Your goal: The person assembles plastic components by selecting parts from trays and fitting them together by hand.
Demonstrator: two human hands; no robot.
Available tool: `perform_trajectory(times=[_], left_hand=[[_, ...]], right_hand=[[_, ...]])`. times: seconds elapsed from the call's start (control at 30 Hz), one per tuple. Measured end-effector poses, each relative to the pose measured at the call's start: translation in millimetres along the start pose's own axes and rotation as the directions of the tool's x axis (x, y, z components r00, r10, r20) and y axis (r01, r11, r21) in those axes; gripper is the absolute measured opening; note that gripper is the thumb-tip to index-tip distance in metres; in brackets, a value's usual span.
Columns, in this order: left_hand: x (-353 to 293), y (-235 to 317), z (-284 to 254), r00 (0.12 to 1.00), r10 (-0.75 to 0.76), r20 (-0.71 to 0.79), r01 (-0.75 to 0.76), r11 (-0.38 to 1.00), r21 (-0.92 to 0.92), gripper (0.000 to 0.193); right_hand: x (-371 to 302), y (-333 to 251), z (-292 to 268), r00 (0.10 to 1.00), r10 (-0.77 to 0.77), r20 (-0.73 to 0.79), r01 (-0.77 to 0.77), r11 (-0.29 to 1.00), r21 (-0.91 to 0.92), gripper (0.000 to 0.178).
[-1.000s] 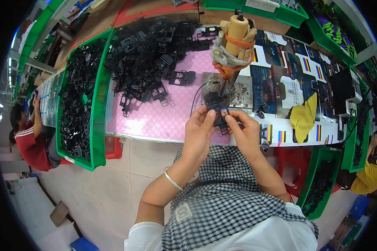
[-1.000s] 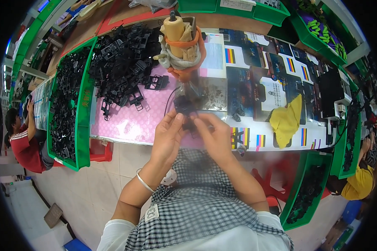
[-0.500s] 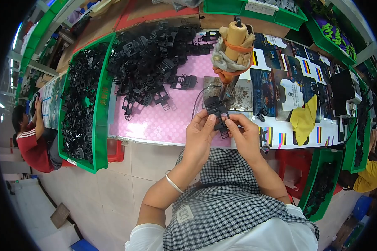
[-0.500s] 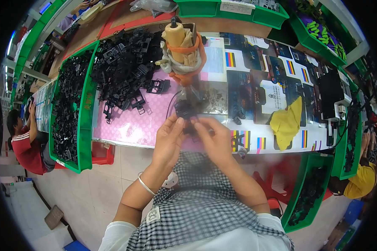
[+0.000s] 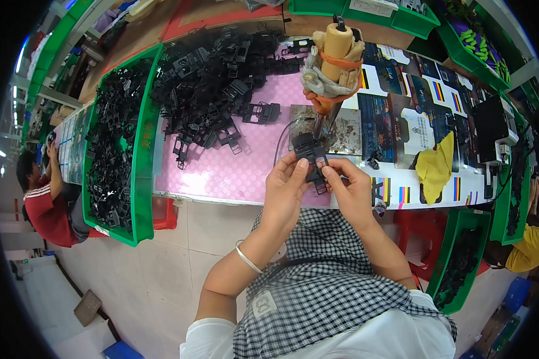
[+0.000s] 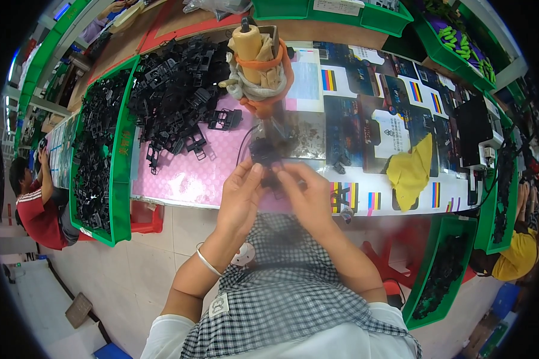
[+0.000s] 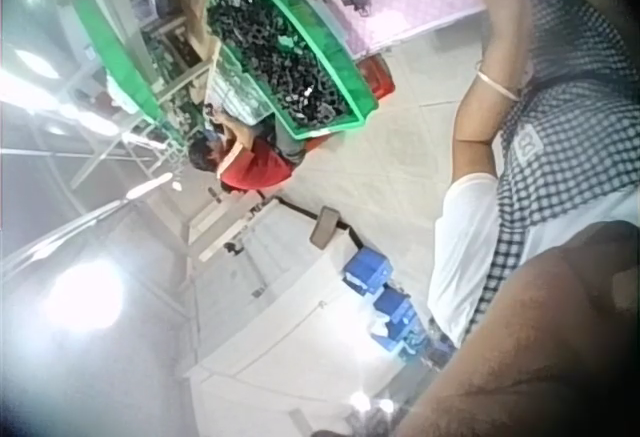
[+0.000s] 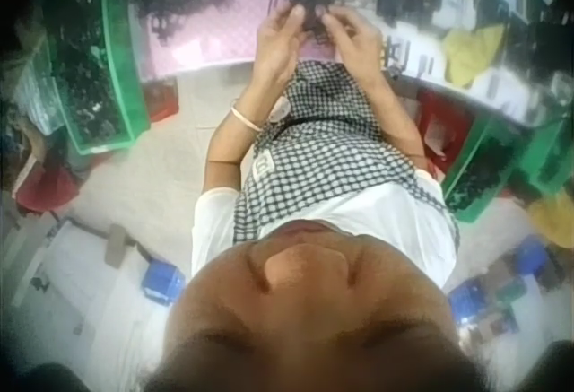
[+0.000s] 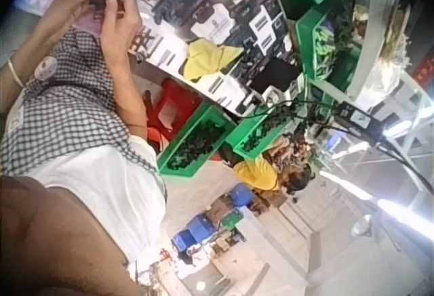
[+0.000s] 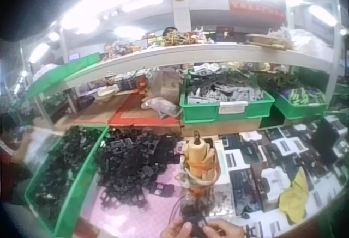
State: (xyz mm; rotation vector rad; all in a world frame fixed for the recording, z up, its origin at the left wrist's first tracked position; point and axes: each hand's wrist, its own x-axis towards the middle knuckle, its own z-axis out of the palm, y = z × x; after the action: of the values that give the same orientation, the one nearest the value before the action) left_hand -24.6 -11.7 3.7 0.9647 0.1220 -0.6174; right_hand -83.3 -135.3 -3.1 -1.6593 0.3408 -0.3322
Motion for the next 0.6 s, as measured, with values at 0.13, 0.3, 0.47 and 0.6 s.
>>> perform_trajectory(times=[0.13,0.3,0.47,0.6], left_hand=[[-1.1,0.5,0.7,1.0,0.003,0.0,-0.003,1.0,0.001,0.034],[-0.5,-1.7,-1.8,1.0,-0.004,0.002,0.004,1.0,-0.006,0.035],[0.9,-1.1,-0.7,1.0,-0.003,-0.001,0.003,1.0,0.015,0.035],[1.8,-0.2,-0.5,1.0,0.002,0.007,-0.002,1.0,0.028,0.036]], right_hand=[[-0.7,-1.4,0.5,1.0,0.001,-0.002,-0.001,1.0,0.005,0.017],[-1.4,-0.1,-0.1,1.0,-0.005,0.003,0.005,1.0,-0.013,0.017],[-1.5,0.6,0.6,0.999,-0.03,-0.01,0.03,1.0,0.001,0.018],[-0.4,-0.2,0.7,1.0,-0.023,-0.017,0.023,1.0,0.011,0.018]])
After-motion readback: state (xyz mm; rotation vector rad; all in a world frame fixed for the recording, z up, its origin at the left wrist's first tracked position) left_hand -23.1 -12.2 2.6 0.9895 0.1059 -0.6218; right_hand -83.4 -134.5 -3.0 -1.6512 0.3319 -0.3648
